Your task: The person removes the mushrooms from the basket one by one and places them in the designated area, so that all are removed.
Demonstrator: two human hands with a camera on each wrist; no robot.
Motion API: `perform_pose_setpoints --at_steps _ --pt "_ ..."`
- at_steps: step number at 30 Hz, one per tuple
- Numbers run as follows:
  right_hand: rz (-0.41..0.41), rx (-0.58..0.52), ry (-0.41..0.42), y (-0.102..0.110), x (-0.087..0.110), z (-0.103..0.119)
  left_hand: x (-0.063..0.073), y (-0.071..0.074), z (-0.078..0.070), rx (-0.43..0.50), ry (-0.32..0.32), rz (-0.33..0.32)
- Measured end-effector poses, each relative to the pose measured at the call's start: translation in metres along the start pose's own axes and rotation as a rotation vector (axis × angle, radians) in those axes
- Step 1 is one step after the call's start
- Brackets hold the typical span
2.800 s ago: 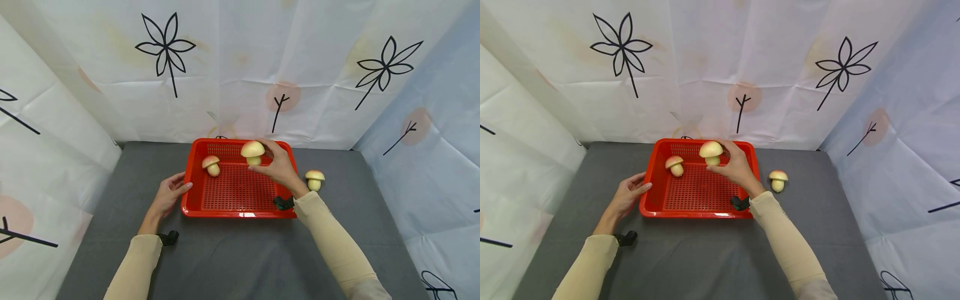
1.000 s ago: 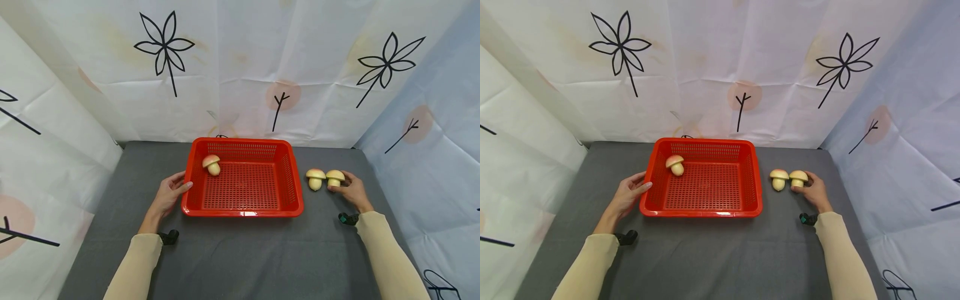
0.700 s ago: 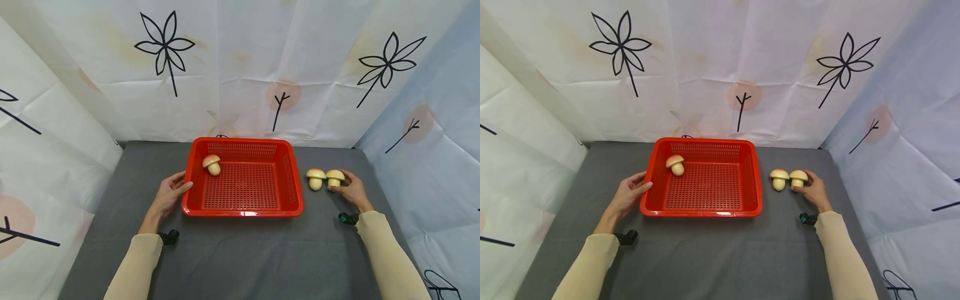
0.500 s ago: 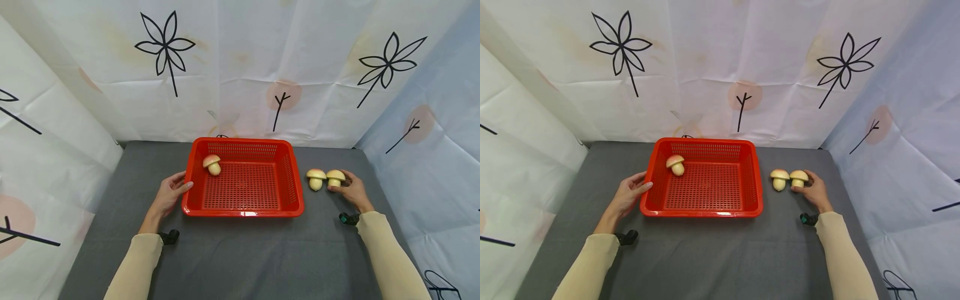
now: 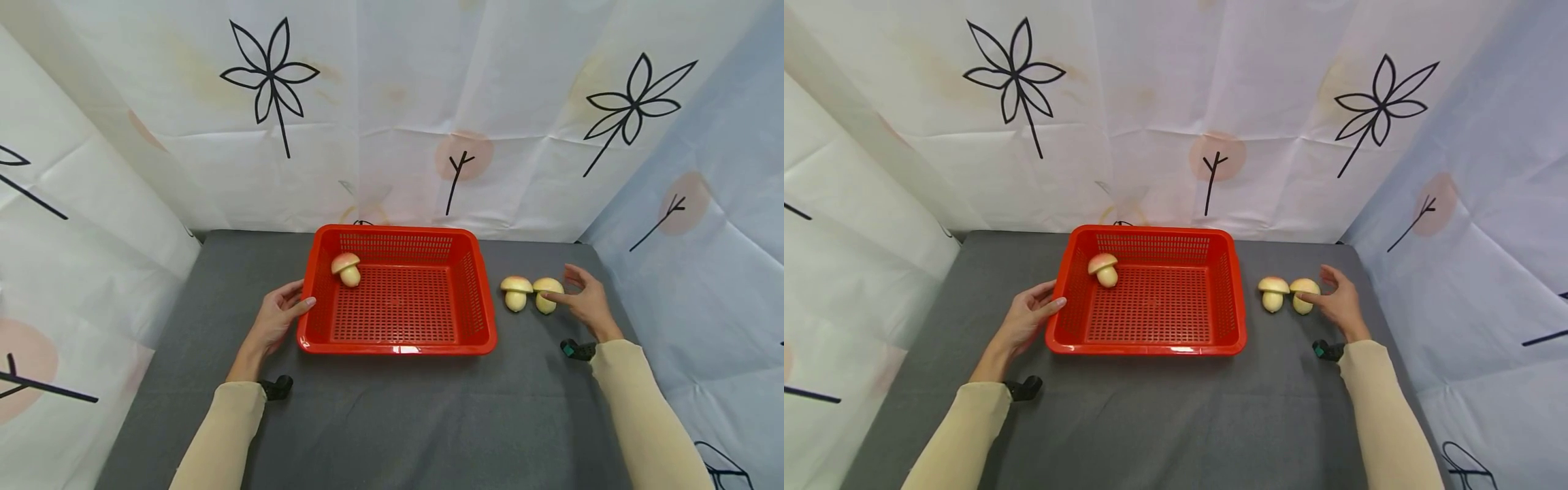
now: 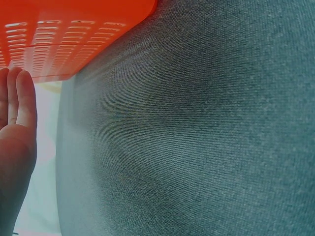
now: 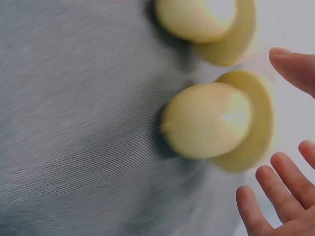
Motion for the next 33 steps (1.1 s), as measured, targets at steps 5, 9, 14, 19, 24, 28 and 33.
perform_pose_setpoints --at_steps 5,9,14,19,24,28,33 --pt "-0.007 0.001 0.078 0.005 -0.006 0.025 0.000 0.000 0.000 0.002 -0.002 0.003" --pt "0.001 -0.013 0.144 -0.001 -0.010 0.052 0.001 0.000 0.000 0.004 -0.014 0.005" --pt "0.034 -0.052 0.251 -0.019 -0.013 0.095 0.001 0.000 0.000 0.005 -0.012 -0.005" --pt "0.075 -0.055 0.347 -0.049 -0.016 0.136 0.002 0.000 0.000 0.003 -0.006 -0.004" --pt "0.144 -0.071 0.393 -0.088 -0.017 0.168 0.001 0.000 0.001 0.001 0.005 -0.009" --pt "0.208 -0.090 0.415 -0.124 -0.019 0.186 0.002 0.000 0.001 -0.006 0.005 -0.008" --pt "0.290 -0.063 0.407 -0.171 -0.018 0.203 0.003 -0.001 -0.001 -0.013 -0.008 -0.003"
Point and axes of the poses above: each hand's wrist, its own x-axis away from the middle knuckle, its own y-axis out of the back of the hand, z = x × y, the point moved 2 cm from there along -x, towards the middle knuckle, and after that the axes turned 5 degrees about -z, right-handed, at the moved point
